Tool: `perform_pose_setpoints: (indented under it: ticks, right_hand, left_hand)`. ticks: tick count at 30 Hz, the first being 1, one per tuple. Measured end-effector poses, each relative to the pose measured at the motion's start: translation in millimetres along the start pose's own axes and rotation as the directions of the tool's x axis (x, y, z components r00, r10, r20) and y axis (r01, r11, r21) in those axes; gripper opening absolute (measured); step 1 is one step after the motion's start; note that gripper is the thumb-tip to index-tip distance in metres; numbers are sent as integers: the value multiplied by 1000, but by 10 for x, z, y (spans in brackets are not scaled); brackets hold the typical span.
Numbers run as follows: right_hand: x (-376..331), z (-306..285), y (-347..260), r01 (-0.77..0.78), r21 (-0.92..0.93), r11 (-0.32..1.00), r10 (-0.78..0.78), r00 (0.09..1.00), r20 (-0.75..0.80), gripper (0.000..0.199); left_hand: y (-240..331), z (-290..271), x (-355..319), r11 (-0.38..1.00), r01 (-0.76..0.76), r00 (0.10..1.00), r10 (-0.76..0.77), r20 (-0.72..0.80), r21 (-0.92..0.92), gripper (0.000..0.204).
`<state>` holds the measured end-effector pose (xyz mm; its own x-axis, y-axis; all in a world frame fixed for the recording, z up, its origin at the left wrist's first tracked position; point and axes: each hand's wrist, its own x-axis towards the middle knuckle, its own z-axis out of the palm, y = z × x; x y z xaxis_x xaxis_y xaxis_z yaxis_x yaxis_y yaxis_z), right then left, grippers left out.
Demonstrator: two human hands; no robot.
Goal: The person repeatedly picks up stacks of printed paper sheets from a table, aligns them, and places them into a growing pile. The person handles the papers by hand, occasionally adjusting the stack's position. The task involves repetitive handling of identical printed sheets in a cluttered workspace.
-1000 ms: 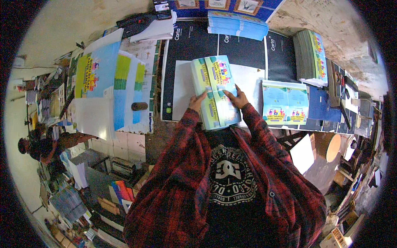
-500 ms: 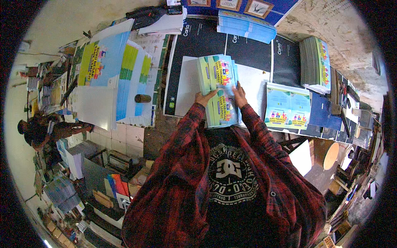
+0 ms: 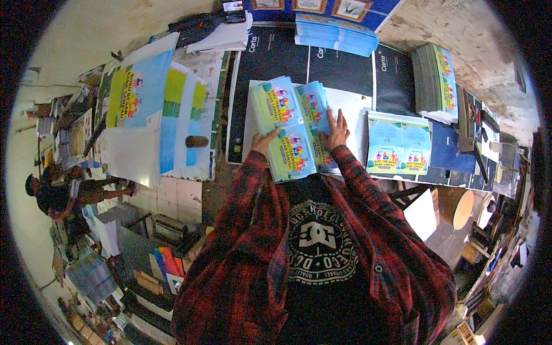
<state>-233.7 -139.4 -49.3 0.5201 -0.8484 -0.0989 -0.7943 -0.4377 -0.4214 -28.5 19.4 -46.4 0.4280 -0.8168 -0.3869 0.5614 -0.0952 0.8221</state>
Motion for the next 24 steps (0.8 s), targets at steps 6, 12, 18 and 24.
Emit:
perform_pose_setpoints:
  ticks: [6, 12, 18, 24]
  right_hand:
    - [208, 605, 404, -80, 491, 867, 58, 997, 60, 71]
    - [336, 323, 113, 108, 354, 929, -218, 932, 288, 68]
    - [202, -17, 194, -163, 620, 768, 6, 969, 247, 68]
    - [119, 204, 205, 113, 55, 992, -122, 972, 200, 70]
  left_hand:
    - [-225, 340, 334, 985, 154, 988, -154, -13, 82, 40]
    - [-1008, -223, 689, 879, 186, 966, -82, -245, 439, 68]
    - [95, 48, 84, 946, 152, 984, -117, -134, 287, 49]
    - [32, 280, 113, 978, 97, 993, -82, -82, 186, 39]
